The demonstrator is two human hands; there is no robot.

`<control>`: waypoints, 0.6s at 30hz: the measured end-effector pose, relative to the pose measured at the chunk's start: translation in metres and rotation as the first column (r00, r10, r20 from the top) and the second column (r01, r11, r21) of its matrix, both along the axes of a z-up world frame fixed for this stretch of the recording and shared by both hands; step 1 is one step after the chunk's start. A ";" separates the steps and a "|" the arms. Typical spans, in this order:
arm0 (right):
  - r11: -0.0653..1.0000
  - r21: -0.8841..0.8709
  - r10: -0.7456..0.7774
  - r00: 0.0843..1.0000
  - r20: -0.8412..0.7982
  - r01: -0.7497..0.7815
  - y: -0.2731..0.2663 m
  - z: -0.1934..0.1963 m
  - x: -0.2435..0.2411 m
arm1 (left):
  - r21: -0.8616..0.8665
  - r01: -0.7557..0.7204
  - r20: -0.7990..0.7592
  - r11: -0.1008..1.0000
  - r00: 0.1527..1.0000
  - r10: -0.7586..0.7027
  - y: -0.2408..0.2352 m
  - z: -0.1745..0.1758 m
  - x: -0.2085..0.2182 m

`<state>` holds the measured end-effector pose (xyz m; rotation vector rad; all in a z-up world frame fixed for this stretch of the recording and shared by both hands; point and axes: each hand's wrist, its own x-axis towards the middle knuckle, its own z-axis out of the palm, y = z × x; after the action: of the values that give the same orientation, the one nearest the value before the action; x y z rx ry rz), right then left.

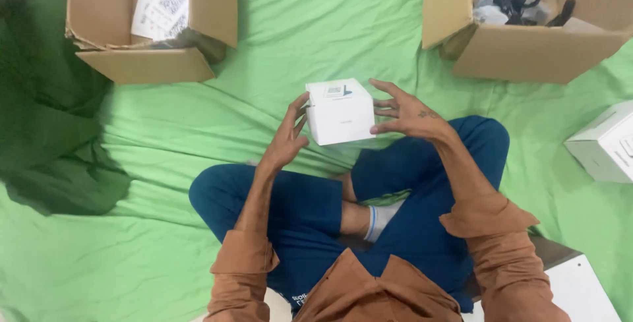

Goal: The person unboxes small electronic devices from white boxes and repacks them into labeled boxes.

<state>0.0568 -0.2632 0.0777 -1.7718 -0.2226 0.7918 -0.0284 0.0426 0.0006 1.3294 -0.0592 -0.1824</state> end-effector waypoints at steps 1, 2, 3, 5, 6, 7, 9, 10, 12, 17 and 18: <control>0.990 0.079 0.109 0.986 0.127 -0.119 -0.002 0.003 0.007 | 0.153 0.028 0.027 0.988 0.999 -0.032 -0.001 0.014 -0.001; 0.958 0.139 0.211 0.947 0.242 -0.249 -0.005 0.004 0.006 | 0.298 0.049 0.033 0.953 0.998 -0.062 -0.002 0.025 -0.011; 0.957 0.140 0.216 0.947 0.238 -0.253 0.000 0.003 -0.004 | 0.298 0.046 0.028 0.953 0.998 -0.057 -0.007 0.026 -0.015; 0.947 -0.156 0.319 0.769 0.554 -0.281 0.010 0.003 -0.014 | 0.580 -0.089 0.315 0.810 0.941 -0.122 -0.016 0.028 -0.006; 0.948 -0.151 0.317 0.772 0.550 -0.282 0.009 -0.010 -0.015 | 0.583 -0.086 0.309 0.808 0.943 -0.123 -0.018 0.028 -0.007; 0.972 -0.084 0.227 0.798 0.558 -0.218 0.009 -0.023 -0.015 | 0.556 -0.136 0.292 0.820 0.956 -0.039 -0.021 0.027 -0.009; 0.988 -0.014 0.136 0.819 0.558 -0.155 0.011 -0.024 -0.005 | 0.532 -0.190 0.271 0.825 0.961 0.047 -0.022 0.026 -0.005; 0.989 -0.068 0.150 0.822 0.549 -0.134 0.011 -0.013 -0.003 | 0.549 -0.229 0.266 0.804 0.960 0.092 -0.022 0.026 -0.007; 0.986 -0.123 0.160 0.823 0.545 -0.111 0.010 -0.003 0.006 | 0.564 -0.267 0.267 0.781 0.954 0.134 -0.026 0.039 -0.001; 0.974 -0.225 0.174 0.751 0.638 -0.035 0.011 -0.005 0.031 | 0.707 -0.277 0.182 0.650 0.960 0.211 -0.038 0.067 0.018; 0.974 -0.225 0.175 0.753 0.634 -0.037 0.012 -0.004 0.031 | 0.709 -0.275 0.178 0.650 0.961 0.212 -0.038 0.065 0.019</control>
<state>0.0879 -0.2508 0.0734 -2.1974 -0.7388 0.2371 -0.0095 0.0047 0.0654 2.1406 0.1474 0.1019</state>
